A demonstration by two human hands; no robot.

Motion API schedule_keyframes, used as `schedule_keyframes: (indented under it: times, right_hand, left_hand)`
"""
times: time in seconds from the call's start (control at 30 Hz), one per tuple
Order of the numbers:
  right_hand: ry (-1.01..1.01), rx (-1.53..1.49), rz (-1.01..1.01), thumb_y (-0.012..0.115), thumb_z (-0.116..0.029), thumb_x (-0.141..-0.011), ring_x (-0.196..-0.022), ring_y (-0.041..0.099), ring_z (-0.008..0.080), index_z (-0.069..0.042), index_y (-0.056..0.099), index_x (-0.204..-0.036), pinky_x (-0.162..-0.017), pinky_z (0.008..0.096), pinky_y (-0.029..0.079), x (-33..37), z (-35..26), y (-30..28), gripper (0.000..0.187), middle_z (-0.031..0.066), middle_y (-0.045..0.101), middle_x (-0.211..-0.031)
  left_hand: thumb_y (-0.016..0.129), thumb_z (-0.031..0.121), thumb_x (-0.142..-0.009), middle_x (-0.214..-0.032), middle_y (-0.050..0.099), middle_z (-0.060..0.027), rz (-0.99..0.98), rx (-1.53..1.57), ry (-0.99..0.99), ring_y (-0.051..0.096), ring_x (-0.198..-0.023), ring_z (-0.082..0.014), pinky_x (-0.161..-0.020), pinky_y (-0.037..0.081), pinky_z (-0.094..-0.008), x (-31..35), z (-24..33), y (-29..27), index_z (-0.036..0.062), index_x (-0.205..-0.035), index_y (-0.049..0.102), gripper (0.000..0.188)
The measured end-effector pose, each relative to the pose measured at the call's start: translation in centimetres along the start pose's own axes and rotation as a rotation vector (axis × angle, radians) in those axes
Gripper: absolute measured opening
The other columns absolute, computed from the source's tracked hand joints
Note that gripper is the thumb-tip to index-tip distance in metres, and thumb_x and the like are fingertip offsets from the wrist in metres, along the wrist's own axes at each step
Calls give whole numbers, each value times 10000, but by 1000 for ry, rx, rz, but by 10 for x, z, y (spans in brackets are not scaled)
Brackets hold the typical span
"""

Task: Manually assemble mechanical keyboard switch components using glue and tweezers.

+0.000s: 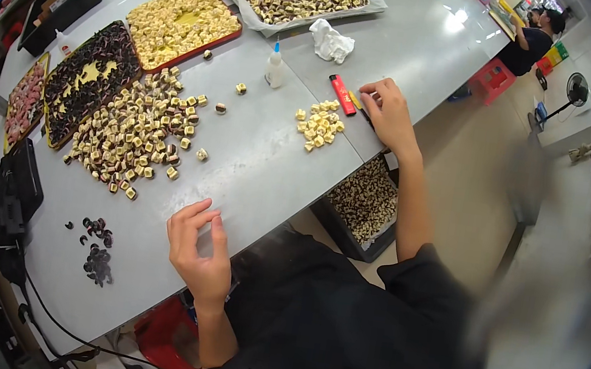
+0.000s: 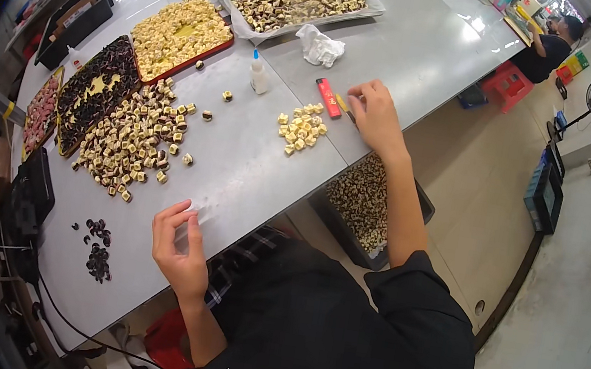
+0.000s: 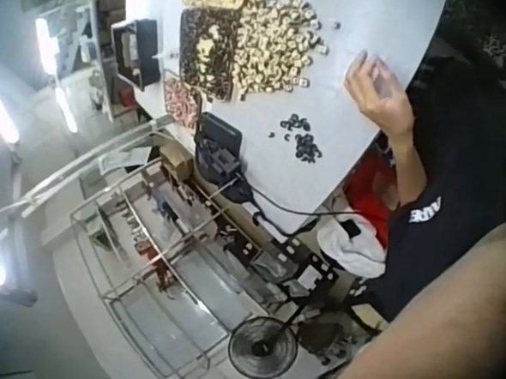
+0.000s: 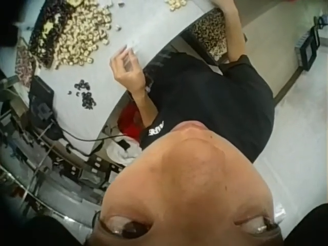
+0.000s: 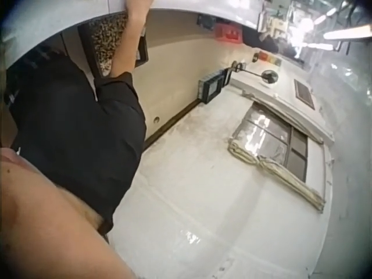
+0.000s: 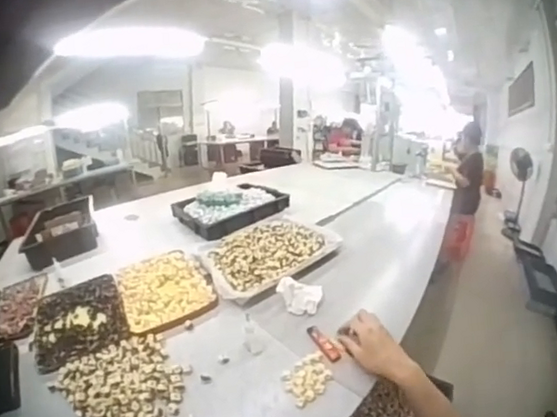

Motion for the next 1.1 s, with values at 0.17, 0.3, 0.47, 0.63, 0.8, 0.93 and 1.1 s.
schedule_keyframes:
  times: [0.17,0.3,0.47,0.63,0.8,0.93,1.1]
  right_hand:
    - [60,-133,-14,616,-104,-836,-775,598,188,-3,631,-974,-712,288,486,2,17,-13,172,95,599,-934]
    - [104,-147,-77,622,-103,-832,-757,602,166,-2,632,-980,-699,281,488,0,4,-17,179,86,606,-899]
    - [31,-57,-179,636,-90,-818,-726,589,150,-1,630,-953,-675,270,484,6,-13,-15,163,81,606,-829]
    - [99,-78,-263,660,-71,-784,-686,563,129,19,612,-906,-655,256,476,-2,-9,-18,159,64,590,-772]
    - [198,-126,-391,662,-57,-765,-666,534,94,20,594,-866,-634,238,464,-13,-1,-15,144,31,572,-728]
    - [247,-243,-457,652,-59,-770,-653,508,66,5,585,-847,-612,220,447,-16,18,-14,120,7,563,-715]
    - [273,-219,-390,636,-62,-765,-674,554,93,10,597,-834,-627,242,474,-13,14,-18,106,35,596,-724]
  left_hand:
    - [579,19,-826,-984,625,-122,-12,-47,13,570,-927,-252,-810,447,-329,-2,-1,-1,2,-866,612,55]
    - [606,-9,-776,-974,623,-124,-3,0,40,555,-902,-287,-804,442,-358,-2,0,0,13,-855,611,82]
    - [603,-15,-769,-972,621,-125,2,12,45,551,-901,-292,-806,441,-359,-2,1,-2,14,-854,611,91]
    - [604,-17,-764,-973,620,-124,-9,19,70,549,-905,-294,-808,441,-364,-3,4,-1,15,-853,610,95]
    - [608,-14,-762,-973,618,-121,-6,20,54,549,-911,-294,-810,442,-368,-4,1,-2,18,-850,607,95]
    - [592,13,-814,-966,625,-114,-9,9,66,557,-920,-267,-815,441,-349,-3,2,-3,15,-845,615,39]
    - [591,14,-814,-963,626,-114,-3,15,78,561,-919,-268,-815,443,-349,-1,4,-4,16,-842,616,37]
Point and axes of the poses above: each hand's wrist, its own x-axis away from the middle knuckle, its own y-axis out of the palm, z = x × y, the point moved 3 cm from there along -x, towards the middle knuckle
